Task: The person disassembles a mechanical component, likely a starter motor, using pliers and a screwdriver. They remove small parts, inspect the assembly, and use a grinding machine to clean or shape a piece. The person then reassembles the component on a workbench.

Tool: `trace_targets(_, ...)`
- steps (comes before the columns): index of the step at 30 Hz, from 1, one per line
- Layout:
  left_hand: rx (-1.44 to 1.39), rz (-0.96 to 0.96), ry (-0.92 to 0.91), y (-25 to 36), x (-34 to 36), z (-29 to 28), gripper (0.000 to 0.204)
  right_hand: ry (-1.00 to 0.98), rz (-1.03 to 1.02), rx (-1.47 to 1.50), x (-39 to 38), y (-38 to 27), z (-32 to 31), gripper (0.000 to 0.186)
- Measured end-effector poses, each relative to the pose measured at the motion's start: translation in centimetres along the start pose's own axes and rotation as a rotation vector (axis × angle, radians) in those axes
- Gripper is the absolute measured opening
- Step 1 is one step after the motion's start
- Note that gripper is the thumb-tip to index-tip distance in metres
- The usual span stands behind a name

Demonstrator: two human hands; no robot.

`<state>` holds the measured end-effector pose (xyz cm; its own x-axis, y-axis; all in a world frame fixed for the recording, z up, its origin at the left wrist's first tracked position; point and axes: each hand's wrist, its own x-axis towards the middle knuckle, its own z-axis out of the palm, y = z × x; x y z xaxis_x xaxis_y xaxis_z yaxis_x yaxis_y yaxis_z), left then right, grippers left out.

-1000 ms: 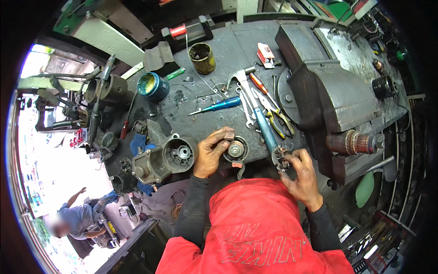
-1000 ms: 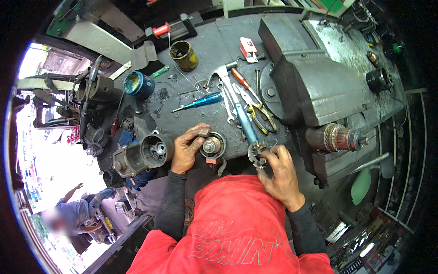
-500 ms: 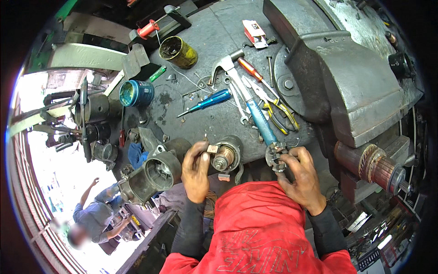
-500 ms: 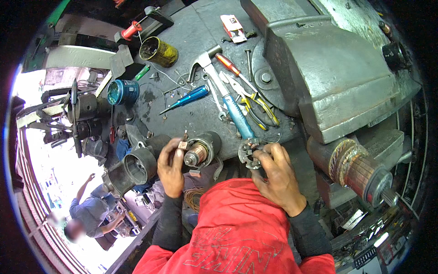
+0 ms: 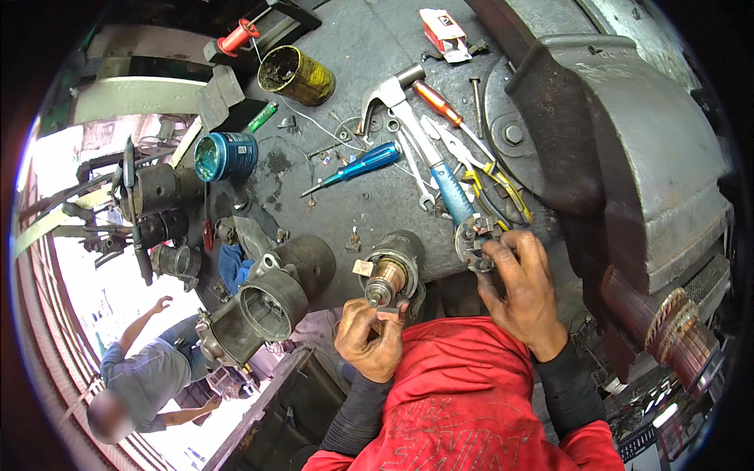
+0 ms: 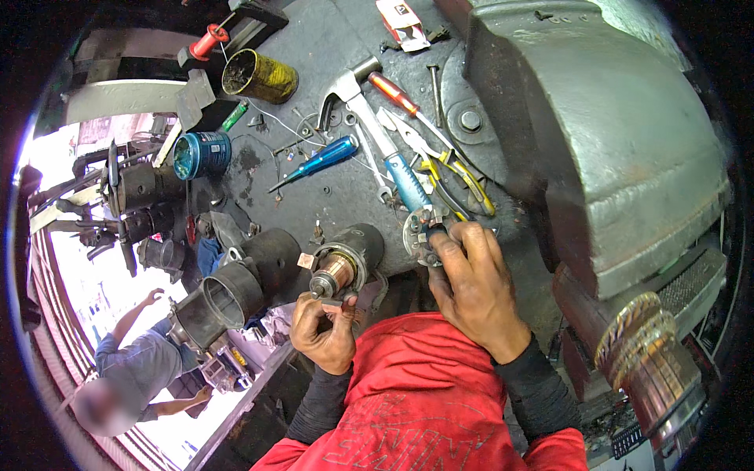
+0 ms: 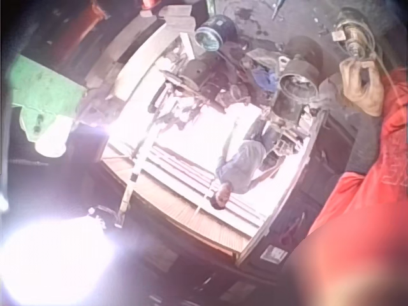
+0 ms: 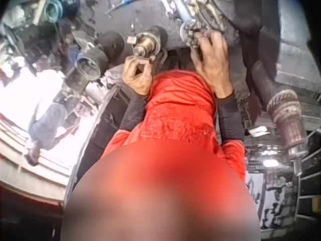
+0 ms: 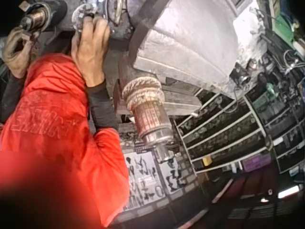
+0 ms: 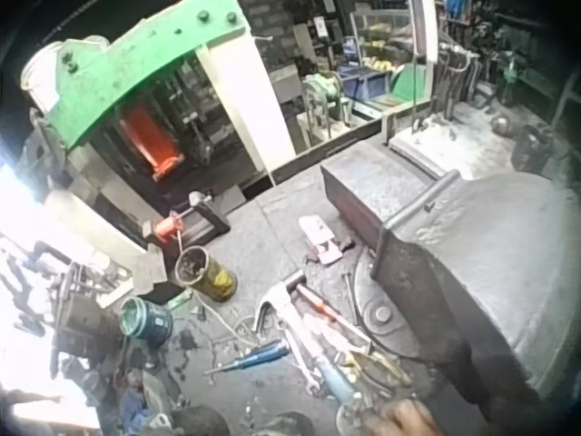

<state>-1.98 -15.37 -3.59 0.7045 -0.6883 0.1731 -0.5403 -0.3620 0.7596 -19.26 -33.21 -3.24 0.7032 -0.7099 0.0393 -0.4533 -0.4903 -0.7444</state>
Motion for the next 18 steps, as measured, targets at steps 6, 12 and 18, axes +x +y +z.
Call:
trace_targets(6, -0.092, -0.113, -0.022, -0.7, -1.0, -0.4, 0.026, -0.035, -0.034, -0.026, 1.7, 0.5, 1.0, 0.050)
trace_targets(12, -0.269, -0.074, -0.194, -1.8, 1.1, -1.0, 0.103, 0.020, -0.105, -0.101, 4.0, 1.9, 2.2, 0.048)
trace_targets(18, -0.247, -0.102, -0.376, -3.3, 5.0, 0.4, 0.090, 0.060, -0.097, -0.240, 3.4, -0.2, 0.7, 0.051)
